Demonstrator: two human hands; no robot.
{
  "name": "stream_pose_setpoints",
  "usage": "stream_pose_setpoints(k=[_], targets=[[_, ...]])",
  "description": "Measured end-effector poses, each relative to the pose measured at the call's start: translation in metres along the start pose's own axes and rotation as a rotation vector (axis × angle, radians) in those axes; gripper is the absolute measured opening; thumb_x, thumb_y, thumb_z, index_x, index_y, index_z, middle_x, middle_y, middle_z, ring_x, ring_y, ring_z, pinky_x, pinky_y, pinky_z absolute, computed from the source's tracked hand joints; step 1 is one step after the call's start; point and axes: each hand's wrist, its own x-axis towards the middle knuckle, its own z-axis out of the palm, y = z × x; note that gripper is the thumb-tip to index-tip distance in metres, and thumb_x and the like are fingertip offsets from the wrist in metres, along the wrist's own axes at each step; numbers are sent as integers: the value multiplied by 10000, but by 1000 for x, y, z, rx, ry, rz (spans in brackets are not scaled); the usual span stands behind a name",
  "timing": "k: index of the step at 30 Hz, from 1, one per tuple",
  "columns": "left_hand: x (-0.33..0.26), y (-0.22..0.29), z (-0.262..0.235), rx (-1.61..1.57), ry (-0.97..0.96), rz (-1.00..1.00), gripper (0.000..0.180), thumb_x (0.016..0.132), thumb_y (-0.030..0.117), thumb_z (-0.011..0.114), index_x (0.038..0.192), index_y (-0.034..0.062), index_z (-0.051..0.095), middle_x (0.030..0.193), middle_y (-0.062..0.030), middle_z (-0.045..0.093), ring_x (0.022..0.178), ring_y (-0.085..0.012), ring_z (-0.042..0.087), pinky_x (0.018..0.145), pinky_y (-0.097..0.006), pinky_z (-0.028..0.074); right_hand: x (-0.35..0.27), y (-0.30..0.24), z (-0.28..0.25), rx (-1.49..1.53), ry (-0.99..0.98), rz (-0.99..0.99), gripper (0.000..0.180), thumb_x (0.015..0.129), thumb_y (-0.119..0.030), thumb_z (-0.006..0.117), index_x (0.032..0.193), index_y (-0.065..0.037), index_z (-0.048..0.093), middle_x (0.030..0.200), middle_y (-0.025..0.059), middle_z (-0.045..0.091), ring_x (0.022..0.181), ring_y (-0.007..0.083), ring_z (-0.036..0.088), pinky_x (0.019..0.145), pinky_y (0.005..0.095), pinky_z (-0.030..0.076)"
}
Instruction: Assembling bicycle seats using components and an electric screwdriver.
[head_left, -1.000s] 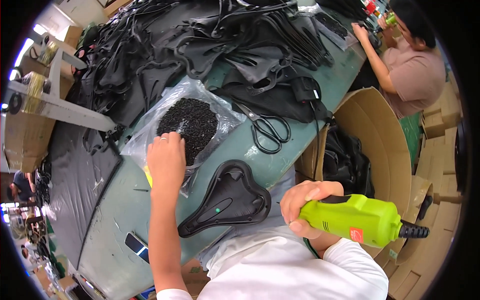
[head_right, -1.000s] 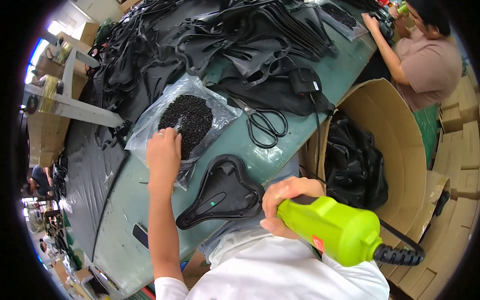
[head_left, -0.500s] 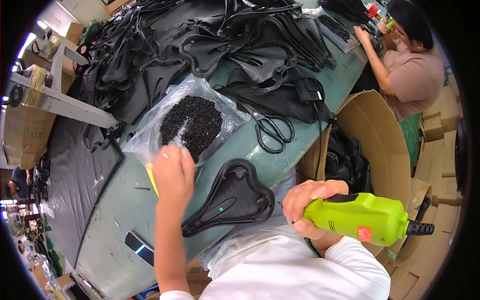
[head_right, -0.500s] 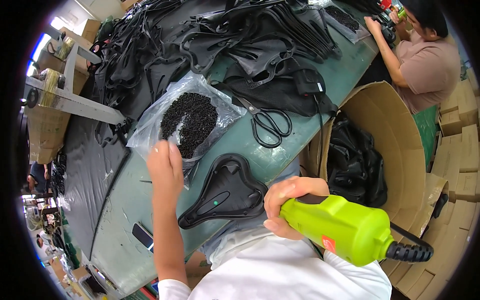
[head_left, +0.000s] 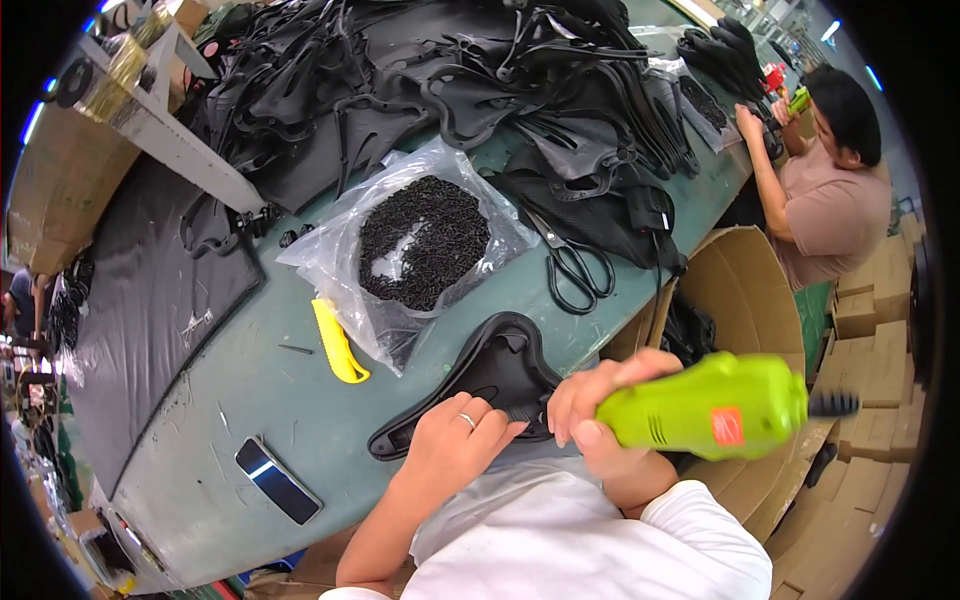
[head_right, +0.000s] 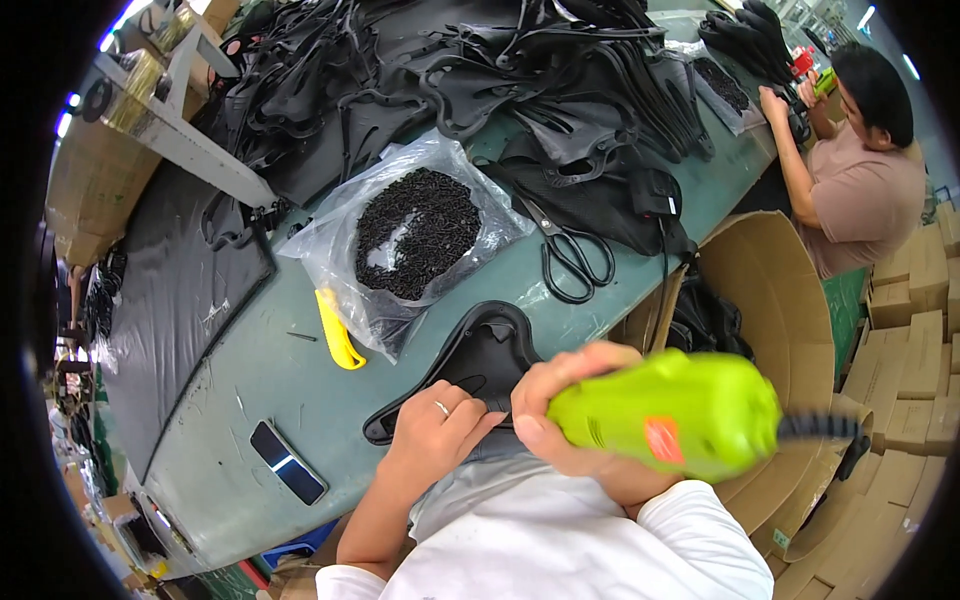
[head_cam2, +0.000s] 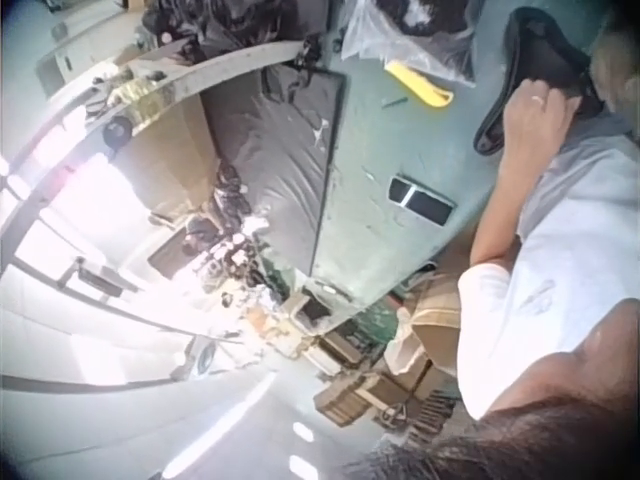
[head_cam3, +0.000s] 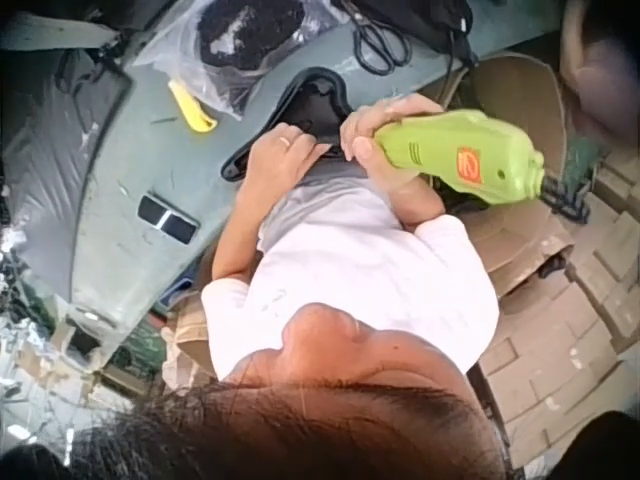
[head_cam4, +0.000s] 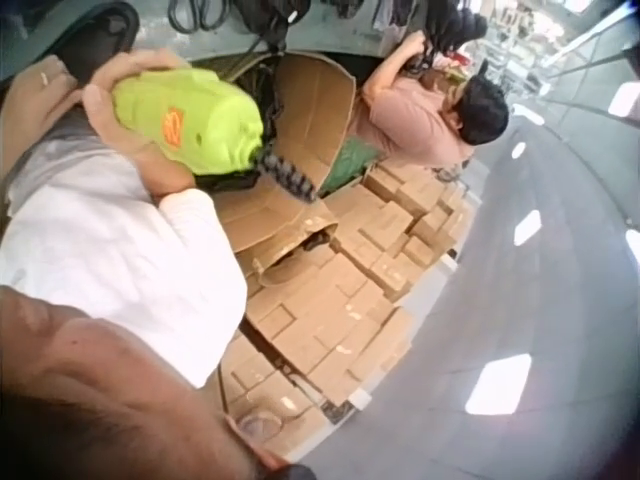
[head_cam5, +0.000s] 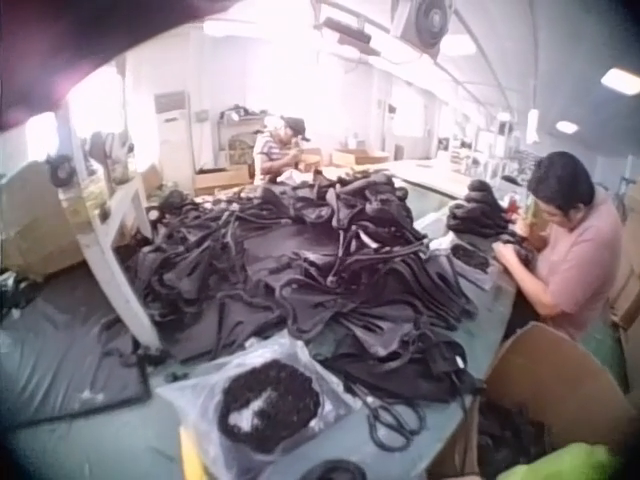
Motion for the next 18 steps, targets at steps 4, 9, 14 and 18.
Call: stream_pose_setpoints(k=[4, 9, 14, 18], targets=[[-2, -4, 7, -48, 134, 52, 233, 769, 108, 857, 830, 55, 638, 741, -52, 561, 661, -226, 580, 582, -340, 497, -1, 2, 13, 129, -114, -260, 554, 909, -25, 761, 1271, -151, 361, 761, 75, 602, 557, 218, 595, 534, 379, 544], [-8, -4, 4, 2, 59, 72, 209, 791, 145, 827, 824, 60, 639, 733, -35, 544, 664, -199, 565, 589, -315, 488, -2, 10, 16, 201, -220, -297, 678, 820, 150, 730, 1347, -62, 360, 805, 121, 629, 569, 210, 598, 554, 359, 542], [-5, -4, 13, -18, 115, 192, 265, 675, 100, 854, 817, 56, 635, 716, -33, 545, 618, -202, 552, 549, -321, 477, 2, 8, 11, 212, -244, -298, 676, 832, 129, 734, 1357, -64, 354, 763, 114, 620, 561, 217, 592, 542, 365, 539], [-3, -2, 15, -104, 131, 177, 261, 711, 121, 871, 810, 62, 636, 711, -29, 542, 615, -195, 542, 540, -315, 464, -1, 4, 6, 286, -187, -287, 638, 859, 85, 739, 1332, -96, 351, 724, 114, 612, 542, 223, 580, 526, 375, 536]])
